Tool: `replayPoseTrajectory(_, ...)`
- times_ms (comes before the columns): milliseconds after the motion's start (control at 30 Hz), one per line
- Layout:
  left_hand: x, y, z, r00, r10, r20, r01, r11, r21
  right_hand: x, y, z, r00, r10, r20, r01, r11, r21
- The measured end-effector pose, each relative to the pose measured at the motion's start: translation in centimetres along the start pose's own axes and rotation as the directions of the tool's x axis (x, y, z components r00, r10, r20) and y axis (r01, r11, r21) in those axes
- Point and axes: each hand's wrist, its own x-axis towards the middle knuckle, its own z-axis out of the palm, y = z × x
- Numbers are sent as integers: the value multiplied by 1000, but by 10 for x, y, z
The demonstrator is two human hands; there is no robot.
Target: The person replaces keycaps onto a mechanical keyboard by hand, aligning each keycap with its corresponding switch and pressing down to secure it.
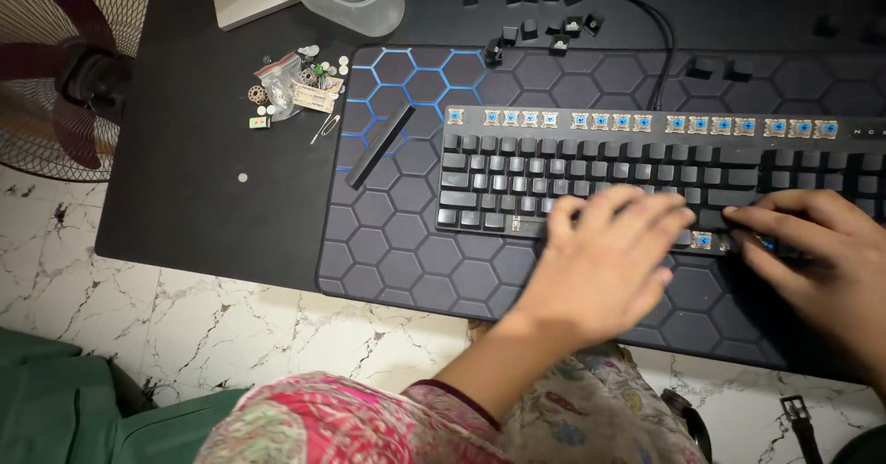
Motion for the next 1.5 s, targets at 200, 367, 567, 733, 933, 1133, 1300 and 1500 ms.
replayPoseTrajectory(200, 1, 13, 27, 991, 76, 110, -94, 981, 171, 3, -13, -7, 1000, -14, -12, 13, 995, -98)
replayPoseTrajectory(367, 2, 14, 36, 990, 71, 121, -99, 966, 238, -3, -3, 1, 996, -72, -46, 67, 993, -94)
replayPoseTrajectory(567, 4, 18, 42, 990, 89, 113, -125, 918, 375, -13, 3, 16, 990, -79, -113, 76, 996, -36)
replayPoseTrajectory(733, 3, 15, 48, 987, 131, 88, -156, 887, 434, -17, -5, 22, 983, -122, -135, 123, 992, -3)
replayPoseTrajectory(933, 4, 15, 57, 979, 184, 86, -201, 805, 559, -14, -20, 17, 980, -162, -114, 163, 987, 3)
replayPoseTrajectory(1133, 7, 14, 43, 978, 129, 161, -185, 896, 403, -17, -24, 4, 988, -77, -134, 94, 987, 130)
replayPoseTrajectory(1300, 7, 20, 22, 990, 84, 113, -116, 944, 308, -26, -10, -9, 951, 144, -273, -103, 982, 159)
replayPoseTrajectory(1500, -16, 12, -1, 998, 1, 62, -14, 974, 225, -22, -30, 0, 973, -56, -225, 45, 998, -54)
